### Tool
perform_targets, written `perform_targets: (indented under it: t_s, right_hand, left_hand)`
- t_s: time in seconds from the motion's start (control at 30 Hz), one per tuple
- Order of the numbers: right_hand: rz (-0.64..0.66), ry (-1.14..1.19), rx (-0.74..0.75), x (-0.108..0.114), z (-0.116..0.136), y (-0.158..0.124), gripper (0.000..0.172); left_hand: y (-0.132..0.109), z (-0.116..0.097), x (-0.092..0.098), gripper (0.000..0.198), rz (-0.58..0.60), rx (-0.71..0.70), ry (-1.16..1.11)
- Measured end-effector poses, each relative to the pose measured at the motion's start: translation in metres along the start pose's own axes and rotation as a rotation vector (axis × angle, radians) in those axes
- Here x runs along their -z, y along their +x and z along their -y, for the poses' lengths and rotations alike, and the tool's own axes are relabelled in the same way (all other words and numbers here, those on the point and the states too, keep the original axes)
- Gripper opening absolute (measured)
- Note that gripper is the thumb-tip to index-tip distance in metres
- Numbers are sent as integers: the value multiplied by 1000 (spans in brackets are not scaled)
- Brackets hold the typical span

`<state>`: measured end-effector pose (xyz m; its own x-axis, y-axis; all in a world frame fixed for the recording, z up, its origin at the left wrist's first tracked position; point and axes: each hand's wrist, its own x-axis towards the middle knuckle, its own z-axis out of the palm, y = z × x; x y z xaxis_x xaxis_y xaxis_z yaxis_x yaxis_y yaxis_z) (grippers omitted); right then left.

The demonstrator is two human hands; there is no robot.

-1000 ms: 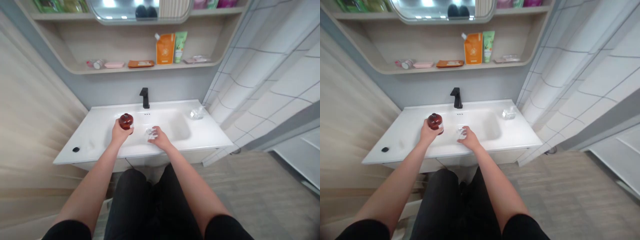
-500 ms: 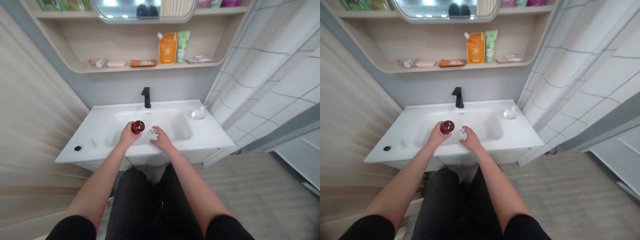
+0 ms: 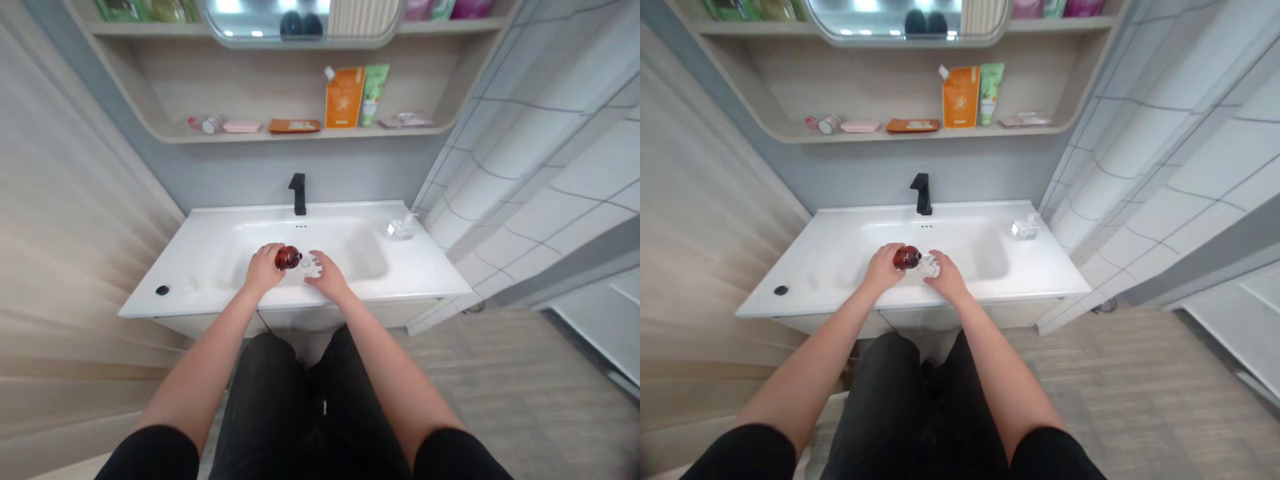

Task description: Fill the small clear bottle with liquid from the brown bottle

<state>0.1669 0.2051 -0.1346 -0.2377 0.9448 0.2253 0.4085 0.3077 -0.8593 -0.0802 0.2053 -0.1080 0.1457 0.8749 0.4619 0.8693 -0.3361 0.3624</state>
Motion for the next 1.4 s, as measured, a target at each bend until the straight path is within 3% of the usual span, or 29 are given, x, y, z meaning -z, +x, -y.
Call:
perform_targets:
  t_s: [0.63,0.83,1.4]
  right_hand:
    - [1,-36,14,1,2,0,88]
    - [1,-41,12,1,1,-1,87]
    - [-9,-33,8,0,1,-1,88]
  left_hand:
    - [-4,-11,10,67,-78,-71,101]
    - [-4,-12,11,75,-82,-72,108]
    - [-5,-14,12,74,-93,-81,131]
